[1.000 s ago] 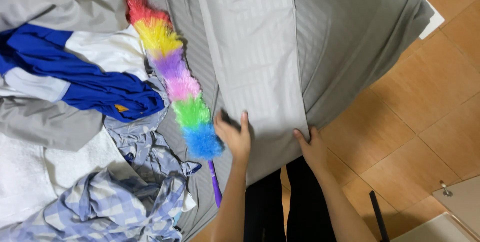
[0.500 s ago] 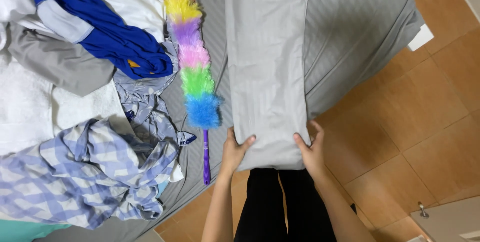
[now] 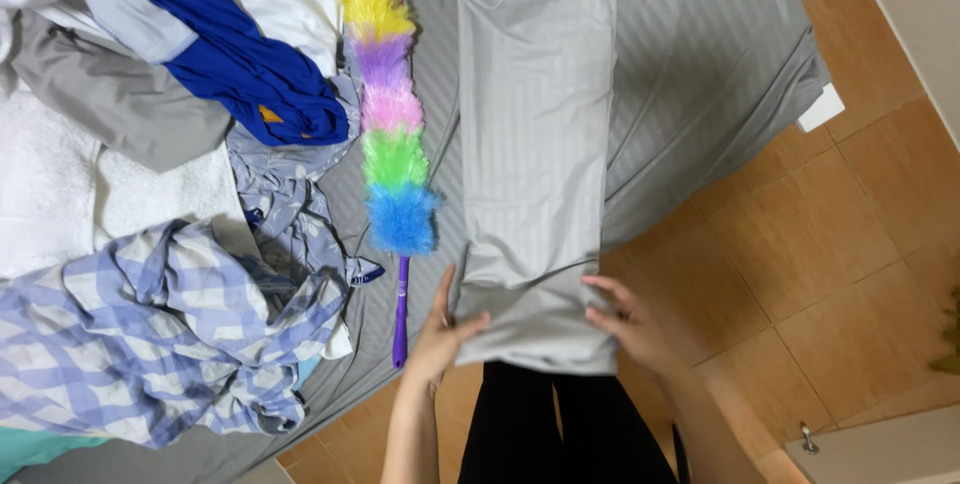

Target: The person folds a pink t-shirt with a cartoon print, a black and yellow t-shirt, and a grey t-shirt on a bed. They smooth each garment before folding it into a neat square and placing it on a nearby chair.

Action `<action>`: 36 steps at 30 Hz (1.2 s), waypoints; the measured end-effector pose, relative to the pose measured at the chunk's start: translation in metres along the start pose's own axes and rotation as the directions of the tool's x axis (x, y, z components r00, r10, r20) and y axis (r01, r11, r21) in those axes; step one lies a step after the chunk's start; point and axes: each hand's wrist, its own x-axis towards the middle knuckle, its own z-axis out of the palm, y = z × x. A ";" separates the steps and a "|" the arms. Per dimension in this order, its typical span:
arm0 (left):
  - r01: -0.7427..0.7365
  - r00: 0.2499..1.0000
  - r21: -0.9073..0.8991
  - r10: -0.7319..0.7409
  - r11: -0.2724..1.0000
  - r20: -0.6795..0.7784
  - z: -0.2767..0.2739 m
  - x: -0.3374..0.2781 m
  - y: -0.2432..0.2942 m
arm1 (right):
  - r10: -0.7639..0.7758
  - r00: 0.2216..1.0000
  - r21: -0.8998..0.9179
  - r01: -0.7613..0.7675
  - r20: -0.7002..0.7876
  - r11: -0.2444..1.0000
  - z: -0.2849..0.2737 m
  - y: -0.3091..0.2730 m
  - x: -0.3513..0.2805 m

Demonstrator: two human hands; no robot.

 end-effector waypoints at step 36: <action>-0.201 0.523 0.922 0.832 0.330 -0.184 0.067 0.342 0.201 | -0.779 0.612 -0.975 0.060 -0.134 0.214 0.012 -0.150 0.351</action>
